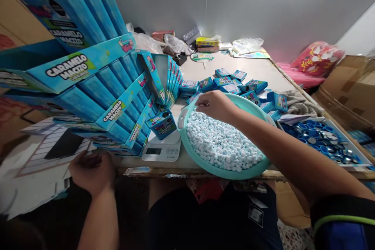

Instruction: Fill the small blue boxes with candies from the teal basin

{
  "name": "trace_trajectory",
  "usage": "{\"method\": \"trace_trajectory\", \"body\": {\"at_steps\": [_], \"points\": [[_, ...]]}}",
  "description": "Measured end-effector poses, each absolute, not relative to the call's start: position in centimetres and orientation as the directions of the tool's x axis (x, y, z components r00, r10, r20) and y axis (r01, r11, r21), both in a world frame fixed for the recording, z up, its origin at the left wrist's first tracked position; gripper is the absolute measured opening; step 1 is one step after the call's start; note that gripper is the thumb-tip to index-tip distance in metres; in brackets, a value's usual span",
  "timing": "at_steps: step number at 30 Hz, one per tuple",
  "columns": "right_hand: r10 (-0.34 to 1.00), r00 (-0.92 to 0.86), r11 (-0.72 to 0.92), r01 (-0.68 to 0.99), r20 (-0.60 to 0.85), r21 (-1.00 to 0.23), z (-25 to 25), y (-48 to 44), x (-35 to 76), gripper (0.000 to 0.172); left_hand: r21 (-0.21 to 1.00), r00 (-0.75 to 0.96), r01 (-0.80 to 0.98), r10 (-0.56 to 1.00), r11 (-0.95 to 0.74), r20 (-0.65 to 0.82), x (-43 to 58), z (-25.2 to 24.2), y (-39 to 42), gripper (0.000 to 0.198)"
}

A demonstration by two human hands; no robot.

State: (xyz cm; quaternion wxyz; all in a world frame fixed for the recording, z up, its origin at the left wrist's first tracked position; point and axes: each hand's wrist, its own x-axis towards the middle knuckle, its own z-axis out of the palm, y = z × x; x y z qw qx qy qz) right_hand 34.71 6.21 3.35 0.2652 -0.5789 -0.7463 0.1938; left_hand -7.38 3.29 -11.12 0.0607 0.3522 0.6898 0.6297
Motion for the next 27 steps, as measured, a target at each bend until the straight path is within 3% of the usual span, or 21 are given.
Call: {"method": "trace_trajectory", "body": {"at_steps": [6,12,19,22,27], "points": [[0.914,-0.39,0.372,0.7,0.11,-0.61,5.3,9.9,27.0,0.012,0.908,-0.718,0.416,0.598,-0.041,0.356,-7.4,-10.9,2.7,0.062],[0.829,-0.557,0.519,0.796,-0.041,-0.312,6.3,11.0,23.7,0.022,0.892,-0.687,0.45,0.622,-0.041,0.375,-7.7,-11.5,2.4,0.056],[0.76,-0.643,0.622,0.763,-0.1,-0.177,7.0,11.0,23.4,0.028,0.875,-0.673,0.472,0.596,-0.107,0.437,-8.4,-12.2,2.1,0.078],[0.752,-0.653,0.633,0.753,-0.088,-0.176,6.6,11.3,23.2,0.027,0.877,-0.663,0.47,0.618,-0.098,0.424,-8.5,-12.0,1.8,0.076],[0.763,-0.643,0.642,0.738,0.072,-0.21,7.2,10.5,24.2,0.025,0.877,-0.661,0.473,0.624,-0.086,0.418,-8.6,-11.7,1.9,0.073]]}}
